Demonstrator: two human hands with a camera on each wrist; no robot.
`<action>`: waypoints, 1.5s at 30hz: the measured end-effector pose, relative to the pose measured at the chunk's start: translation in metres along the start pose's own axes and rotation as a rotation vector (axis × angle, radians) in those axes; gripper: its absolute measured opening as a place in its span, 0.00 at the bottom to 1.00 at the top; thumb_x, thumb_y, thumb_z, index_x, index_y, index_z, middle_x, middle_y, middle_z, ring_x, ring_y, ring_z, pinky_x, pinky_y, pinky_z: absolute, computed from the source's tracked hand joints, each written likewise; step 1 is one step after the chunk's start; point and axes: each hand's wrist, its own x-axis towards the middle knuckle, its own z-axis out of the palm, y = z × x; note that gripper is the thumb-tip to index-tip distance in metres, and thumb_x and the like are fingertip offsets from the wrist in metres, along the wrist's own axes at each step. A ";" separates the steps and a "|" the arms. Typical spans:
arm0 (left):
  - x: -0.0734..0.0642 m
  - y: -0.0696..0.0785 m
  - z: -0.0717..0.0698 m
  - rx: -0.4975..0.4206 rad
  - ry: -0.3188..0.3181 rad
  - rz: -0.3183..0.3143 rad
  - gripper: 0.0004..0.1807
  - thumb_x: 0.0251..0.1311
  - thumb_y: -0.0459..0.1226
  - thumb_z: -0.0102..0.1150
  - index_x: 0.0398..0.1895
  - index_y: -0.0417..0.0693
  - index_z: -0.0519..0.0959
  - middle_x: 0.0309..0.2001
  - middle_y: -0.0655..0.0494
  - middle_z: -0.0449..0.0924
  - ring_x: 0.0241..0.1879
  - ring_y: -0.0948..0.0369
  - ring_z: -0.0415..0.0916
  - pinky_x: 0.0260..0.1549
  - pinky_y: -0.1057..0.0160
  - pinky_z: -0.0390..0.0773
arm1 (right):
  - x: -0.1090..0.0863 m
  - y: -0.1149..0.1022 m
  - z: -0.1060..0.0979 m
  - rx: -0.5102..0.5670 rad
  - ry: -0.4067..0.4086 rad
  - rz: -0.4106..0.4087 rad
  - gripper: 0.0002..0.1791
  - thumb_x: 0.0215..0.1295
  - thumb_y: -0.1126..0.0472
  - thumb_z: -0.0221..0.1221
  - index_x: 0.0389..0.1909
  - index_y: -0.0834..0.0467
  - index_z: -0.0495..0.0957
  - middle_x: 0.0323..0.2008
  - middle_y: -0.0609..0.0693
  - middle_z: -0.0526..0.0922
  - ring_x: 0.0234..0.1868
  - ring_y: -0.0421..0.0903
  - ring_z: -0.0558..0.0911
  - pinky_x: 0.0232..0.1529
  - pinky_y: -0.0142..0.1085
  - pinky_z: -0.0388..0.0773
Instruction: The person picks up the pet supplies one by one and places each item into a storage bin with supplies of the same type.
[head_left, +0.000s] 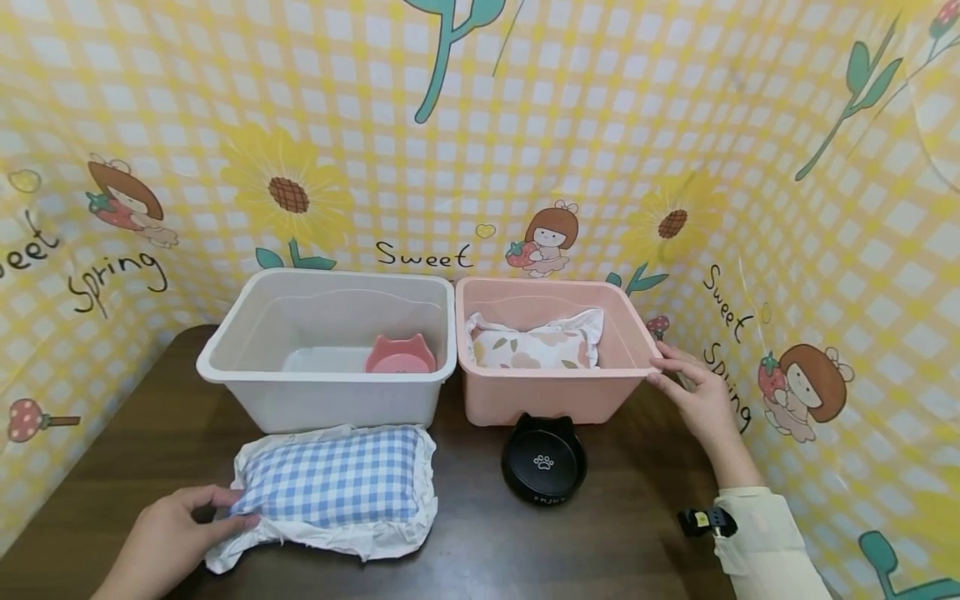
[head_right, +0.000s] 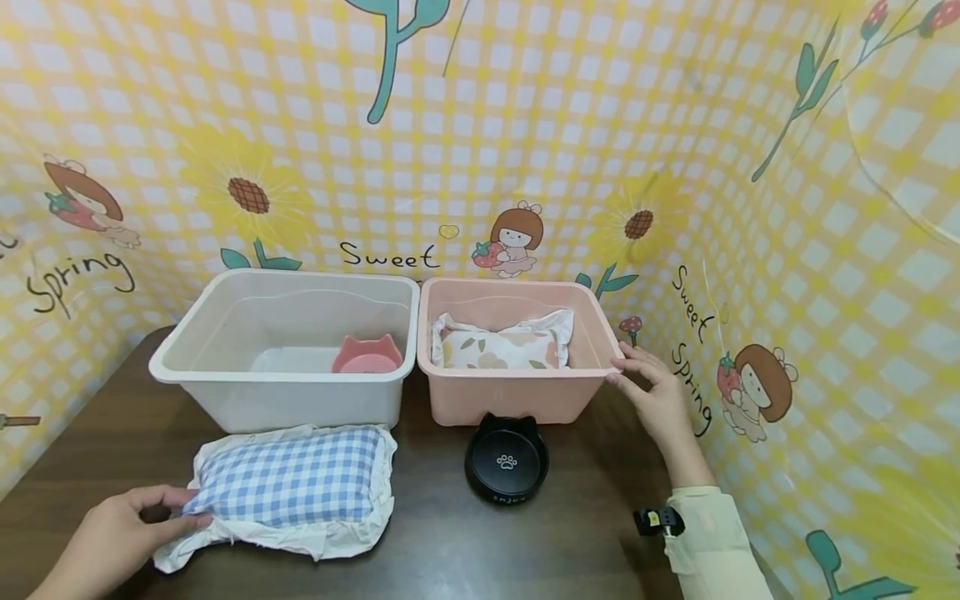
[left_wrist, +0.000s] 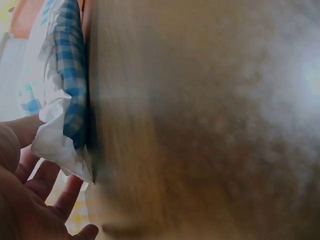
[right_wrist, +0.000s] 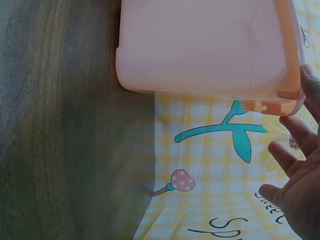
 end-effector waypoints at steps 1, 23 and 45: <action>-0.001 0.001 0.000 -0.008 0.004 -0.005 0.27 0.51 0.63 0.73 0.41 0.51 0.89 0.53 0.43 0.86 0.61 0.31 0.73 0.50 0.34 0.74 | 0.000 0.000 0.000 -0.002 0.003 -0.003 0.17 0.65 0.57 0.70 0.53 0.57 0.87 0.67 0.50 0.79 0.67 0.30 0.72 0.64 0.22 0.64; -0.008 0.018 -0.003 -0.171 0.105 0.008 0.15 0.49 0.53 0.79 0.32 0.55 0.88 0.46 0.60 0.89 0.43 0.89 0.69 0.38 0.85 0.66 | 0.000 -0.005 -0.003 -0.105 -0.025 -0.083 0.12 0.67 0.55 0.68 0.46 0.58 0.88 0.67 0.55 0.78 0.71 0.62 0.70 0.74 0.61 0.57; -0.017 0.064 -0.037 -0.260 0.181 0.189 0.07 0.51 0.42 0.80 0.30 0.54 0.89 0.47 0.72 0.87 0.48 0.86 0.74 0.46 0.86 0.64 | -0.001 -0.006 -0.003 -0.023 -0.074 0.062 0.20 0.68 0.48 0.66 0.52 0.58 0.86 0.70 0.50 0.75 0.73 0.59 0.68 0.71 0.59 0.62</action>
